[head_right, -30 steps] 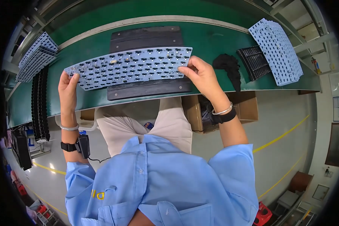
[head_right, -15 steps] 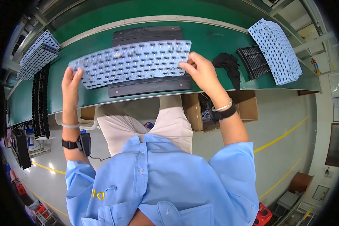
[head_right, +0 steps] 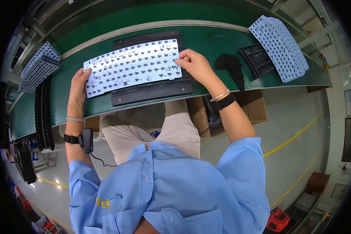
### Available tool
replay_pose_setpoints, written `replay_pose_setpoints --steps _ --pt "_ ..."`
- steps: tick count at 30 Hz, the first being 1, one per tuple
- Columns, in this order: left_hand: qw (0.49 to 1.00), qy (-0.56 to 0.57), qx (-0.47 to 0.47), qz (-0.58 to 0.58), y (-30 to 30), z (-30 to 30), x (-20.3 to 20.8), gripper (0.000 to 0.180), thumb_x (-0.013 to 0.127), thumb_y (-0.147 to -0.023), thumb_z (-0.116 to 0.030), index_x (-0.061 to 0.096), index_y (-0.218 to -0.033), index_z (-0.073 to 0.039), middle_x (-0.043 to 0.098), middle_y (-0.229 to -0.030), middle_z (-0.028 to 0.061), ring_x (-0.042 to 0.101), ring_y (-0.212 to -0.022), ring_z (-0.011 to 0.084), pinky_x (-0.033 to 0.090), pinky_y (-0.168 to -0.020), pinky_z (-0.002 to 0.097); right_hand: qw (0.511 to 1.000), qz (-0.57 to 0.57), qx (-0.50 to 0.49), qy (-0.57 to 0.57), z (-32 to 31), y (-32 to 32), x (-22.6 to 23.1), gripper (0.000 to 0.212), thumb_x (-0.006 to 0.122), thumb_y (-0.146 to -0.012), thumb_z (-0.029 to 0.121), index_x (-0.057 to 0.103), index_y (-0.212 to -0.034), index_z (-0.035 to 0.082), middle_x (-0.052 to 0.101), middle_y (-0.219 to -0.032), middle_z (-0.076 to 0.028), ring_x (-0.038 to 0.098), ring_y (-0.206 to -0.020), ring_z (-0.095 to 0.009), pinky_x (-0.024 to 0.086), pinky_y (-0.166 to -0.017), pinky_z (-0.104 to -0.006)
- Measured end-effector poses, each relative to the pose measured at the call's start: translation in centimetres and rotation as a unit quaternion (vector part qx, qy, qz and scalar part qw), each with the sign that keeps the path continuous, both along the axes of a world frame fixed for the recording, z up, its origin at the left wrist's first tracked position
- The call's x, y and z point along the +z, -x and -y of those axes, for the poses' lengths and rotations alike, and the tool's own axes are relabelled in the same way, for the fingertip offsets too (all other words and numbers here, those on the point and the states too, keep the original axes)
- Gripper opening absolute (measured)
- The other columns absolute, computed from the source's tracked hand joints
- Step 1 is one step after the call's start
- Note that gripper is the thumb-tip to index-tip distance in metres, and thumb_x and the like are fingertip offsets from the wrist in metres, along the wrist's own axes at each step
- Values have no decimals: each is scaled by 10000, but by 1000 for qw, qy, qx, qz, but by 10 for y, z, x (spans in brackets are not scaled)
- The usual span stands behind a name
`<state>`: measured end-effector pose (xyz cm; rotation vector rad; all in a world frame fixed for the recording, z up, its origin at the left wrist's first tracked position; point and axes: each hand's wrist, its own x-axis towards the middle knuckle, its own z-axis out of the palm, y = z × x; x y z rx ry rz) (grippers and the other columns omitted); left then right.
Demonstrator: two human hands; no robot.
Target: The person picks up a circuit board, wipes a fixture with a cloth, and places the board onto the fixture. They then slide a metal rod across the board and return it to a stack, repeating the process.
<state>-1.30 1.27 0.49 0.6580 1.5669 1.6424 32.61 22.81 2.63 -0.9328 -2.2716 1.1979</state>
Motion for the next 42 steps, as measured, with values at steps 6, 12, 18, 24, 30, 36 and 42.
replay_pose_setpoints --steps 6,12,18,24,30,36,42 --pt "996 -68 0 59 -11 -3 1 179 554 -871 -144 539 -978 -1 616 -880 50 577 -745 101 473 -696 241 997 -66 -27 33 2 -11 13 317 550 -867 280 557 -1027 7 559 -802 -10 503 -655 -63 398 -539 -203" --pt "987 -128 11 99 -26 -11 12 190 548 -875 -137 530 -1006 -1 618 -942 68 597 -806 117 487 -745 261 951 -163 -114 238 29 -26 27 322 483 -909 289 513 -1077 16 550 -853 -34 534 -676 -73 397 -497 -188" --pt "985 -140 0 97 -34 -5 21 219 544 -878 -140 526 -1041 5 614 -973 81 600 -821 123 489 -750 261 919 -251 -90 289 42 -18 32 234 496 -906 251 540 -958 28 551 -793 -25 535 -648 -80 400 -495 -192" --pt "979 -132 -44 151 -55 5 22 283 533 -885 -143 502 -1112 23 609 -1015 104 607 -868 149 492 -771 265 924 -313 -81 205 59 -34 44 133 551 -876 161 557 -854 30 562 -709 -17 538 -614 -80 410 -510 -192" --pt "979 -122 -26 159 -67 24 20 341 504 -895 -162 460 -1154 56 574 -1091 141 600 -923 195 489 -827 313 969 -201 -54 130 79 -97 51 94 557 -861 116 568 -830 27 572 -718 -21 541 -626 -73 432 -552 -195" --pt "972 -195 35 125 -39 53 11 378 475 -908 -155 419 -1214 59 553 -1134 159 579 -985 210 464 -872 314 983 -7 -182 18 66 -209 42 141 557 -858 139 592 -922 18 588 -827 -29 566 -731 -111 464 -657 -246" --pt "959 -243 110 97 1 80 -20 346 474 -902 -125 434 -1182 73 543 -1141 179 577 -992 239 482 -852 349 957 143 -176 -178 26 -217 44 333 571 -843 244 566 -1108 42 550 -1105 -140 539 -980 -293 435 -857 -365"
